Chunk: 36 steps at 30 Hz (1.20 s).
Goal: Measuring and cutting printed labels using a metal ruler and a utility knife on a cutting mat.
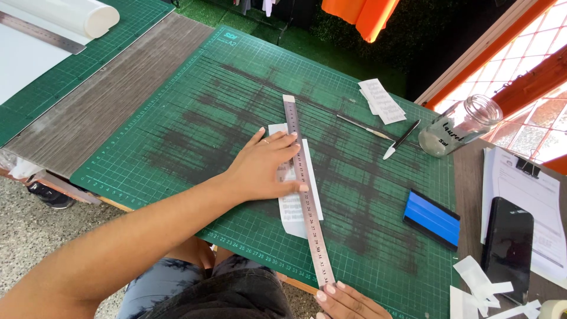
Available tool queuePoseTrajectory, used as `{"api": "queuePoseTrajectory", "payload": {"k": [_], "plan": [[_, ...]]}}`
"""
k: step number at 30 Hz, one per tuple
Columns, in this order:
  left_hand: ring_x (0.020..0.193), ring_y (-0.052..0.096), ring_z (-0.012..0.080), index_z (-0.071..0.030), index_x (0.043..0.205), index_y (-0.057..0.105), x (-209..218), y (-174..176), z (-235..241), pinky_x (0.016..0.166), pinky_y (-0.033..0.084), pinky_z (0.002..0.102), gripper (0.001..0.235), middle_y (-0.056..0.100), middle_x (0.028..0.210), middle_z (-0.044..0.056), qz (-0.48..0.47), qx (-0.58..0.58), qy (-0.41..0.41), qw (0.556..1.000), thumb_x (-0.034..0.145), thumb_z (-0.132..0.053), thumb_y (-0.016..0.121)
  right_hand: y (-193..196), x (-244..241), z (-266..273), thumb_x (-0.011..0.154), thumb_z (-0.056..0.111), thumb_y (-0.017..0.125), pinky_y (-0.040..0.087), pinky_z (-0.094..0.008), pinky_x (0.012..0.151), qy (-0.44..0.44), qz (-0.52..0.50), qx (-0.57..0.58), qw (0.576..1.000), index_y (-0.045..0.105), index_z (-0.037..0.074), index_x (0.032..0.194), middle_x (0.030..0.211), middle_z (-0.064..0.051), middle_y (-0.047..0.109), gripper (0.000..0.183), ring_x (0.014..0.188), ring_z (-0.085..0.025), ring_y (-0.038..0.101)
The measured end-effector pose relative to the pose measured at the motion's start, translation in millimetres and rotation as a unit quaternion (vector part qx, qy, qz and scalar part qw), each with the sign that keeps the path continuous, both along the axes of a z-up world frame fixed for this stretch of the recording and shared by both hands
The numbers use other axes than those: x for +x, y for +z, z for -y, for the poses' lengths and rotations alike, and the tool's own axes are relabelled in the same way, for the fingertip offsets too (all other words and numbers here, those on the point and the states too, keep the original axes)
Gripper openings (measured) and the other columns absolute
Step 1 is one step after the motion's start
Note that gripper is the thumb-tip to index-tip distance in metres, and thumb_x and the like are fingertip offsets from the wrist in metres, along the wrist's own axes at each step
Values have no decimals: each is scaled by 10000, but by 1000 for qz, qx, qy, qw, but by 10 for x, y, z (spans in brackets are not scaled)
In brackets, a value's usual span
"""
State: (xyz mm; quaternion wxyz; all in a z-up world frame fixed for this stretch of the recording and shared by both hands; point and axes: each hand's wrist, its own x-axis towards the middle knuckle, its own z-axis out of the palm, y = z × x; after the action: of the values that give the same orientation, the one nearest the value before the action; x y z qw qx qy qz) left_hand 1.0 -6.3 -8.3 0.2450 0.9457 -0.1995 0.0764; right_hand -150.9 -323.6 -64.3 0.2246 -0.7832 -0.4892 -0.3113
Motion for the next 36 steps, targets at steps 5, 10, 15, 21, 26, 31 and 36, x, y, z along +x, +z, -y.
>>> {"api": "queuePoseTrajectory", "payload": {"k": [5,10,15,21,26,31,36], "plan": [[1531,268,311,-43,1509,433,-28,42,45,1221,85,628,1140,383,1617,142,-29,72,-7,997,750,-886,548,208,-83,-147,942,246,743,586,-240,1023,12,-18,-27,999,712,180,1155,1158,116,774,225,1094,-69,755],[1524,256,361,-79,1498,451,-16,111,70,1200,35,701,1127,371,1623,114,-47,121,5,991,735,-905,523,197,-68,16,985,237,712,526,-309,1102,66,-71,-118,988,687,207,1311,1339,46,711,329,1261,-138,671],[1542,213,354,-89,1513,414,-16,285,158,1205,11,714,1139,325,1646,97,-94,176,17,980,733,-907,557,-48,-52,-15,947,260,777,557,-356,1067,41,-16,-54,998,704,226,1239,1251,89,751,302,1184,-90,715],[1543,185,375,-83,1547,350,-38,254,140,1190,41,719,1193,237,1684,102,-114,155,15,981,723,-913,585,153,-126,-110,934,260,762,555,-367,1089,12,-81,-27,996,721,134,1179,1170,68,787,278,1150,-109,740],[1546,166,387,-74,1565,302,-60,287,144,1166,62,752,1317,188,1697,122,-123,169,10,978,645,-963,615,78,-69,-71,982,270,724,542,-366,1102,52,-42,-59,996,695,86,1216,1211,18,772,299,1185,-137,725],[1565,105,378,-58,1584,256,-53,348,172,1162,57,768,1318,120,1718,113,-163,176,8,971,670,-942,601,118,-124,-99,973,257,712,542,-376,1086,33,-51,-49,997,745,173,1159,1219,45,764,207,1168,-133,727],[1553,172,373,-47,1579,271,31,541,321,1209,45,713,1341,180,1693,162,-179,268,13,946,680,-964,657,400,-33,11,1019,289,680,494,-439,1096,91,-73,-140,983,734,193,1160,1319,-17,710,179,1249,-195,671]]}}
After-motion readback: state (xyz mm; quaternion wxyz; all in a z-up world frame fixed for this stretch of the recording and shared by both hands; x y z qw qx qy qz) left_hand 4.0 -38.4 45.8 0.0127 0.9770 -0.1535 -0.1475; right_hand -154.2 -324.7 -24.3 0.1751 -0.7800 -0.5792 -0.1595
